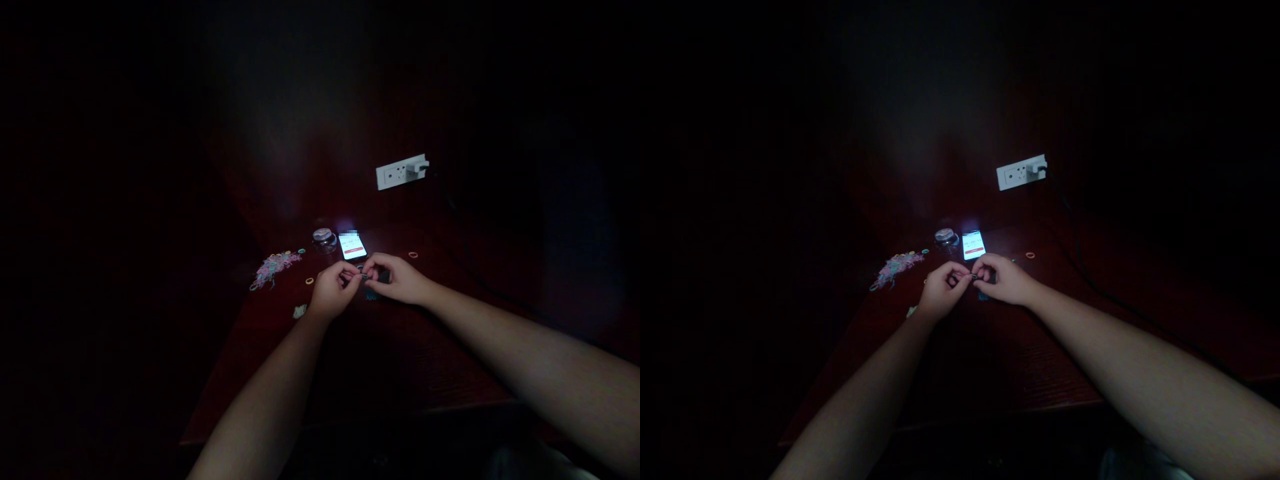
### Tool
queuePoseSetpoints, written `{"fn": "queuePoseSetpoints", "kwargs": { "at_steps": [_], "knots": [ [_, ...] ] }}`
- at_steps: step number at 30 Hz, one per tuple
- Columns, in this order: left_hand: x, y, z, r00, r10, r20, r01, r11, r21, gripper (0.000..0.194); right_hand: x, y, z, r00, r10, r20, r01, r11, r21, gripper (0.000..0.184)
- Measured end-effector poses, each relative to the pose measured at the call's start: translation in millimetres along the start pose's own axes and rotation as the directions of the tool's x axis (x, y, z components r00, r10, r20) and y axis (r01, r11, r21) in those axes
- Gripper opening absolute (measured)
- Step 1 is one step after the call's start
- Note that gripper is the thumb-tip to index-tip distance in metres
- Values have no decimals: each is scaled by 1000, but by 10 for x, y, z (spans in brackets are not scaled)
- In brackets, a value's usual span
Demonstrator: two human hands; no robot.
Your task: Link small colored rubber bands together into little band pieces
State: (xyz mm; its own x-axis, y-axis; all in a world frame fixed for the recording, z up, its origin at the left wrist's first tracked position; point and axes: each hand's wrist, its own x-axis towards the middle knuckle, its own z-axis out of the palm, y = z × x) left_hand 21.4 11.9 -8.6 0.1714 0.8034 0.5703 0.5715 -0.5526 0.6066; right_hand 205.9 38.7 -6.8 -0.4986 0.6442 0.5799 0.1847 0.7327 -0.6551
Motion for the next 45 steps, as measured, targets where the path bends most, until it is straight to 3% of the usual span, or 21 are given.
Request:
{"fn": "queuePoseSetpoints", "kwargs": {
  "at_steps": [5, 15, 32, 45],
  "knots": [
    [-1, 17, -8, 1000, 11, 2, -11, 1000, -2, 8, 5, 17, 4, 998, 47, 29, -47, 999, 3, 12],
    [-6, 15, -5, 1000, 1, -2, -1, 1000, -14, 8, 10, 0, -11, 997, 73, -24, -73, 997, -12, 13],
    [-14, -51, 1, 1000, 2, 30, 0, 998, -70, 14, 10, 42, -6, 997, 73, -22, -74, 997, -21, 8],
    [-9, -16, -2, 999, -35, 36, 37, 997, -61, 8, 9, 36, -13, 997, 73, -13, -74, 997, -39, 9]
  ]
}}
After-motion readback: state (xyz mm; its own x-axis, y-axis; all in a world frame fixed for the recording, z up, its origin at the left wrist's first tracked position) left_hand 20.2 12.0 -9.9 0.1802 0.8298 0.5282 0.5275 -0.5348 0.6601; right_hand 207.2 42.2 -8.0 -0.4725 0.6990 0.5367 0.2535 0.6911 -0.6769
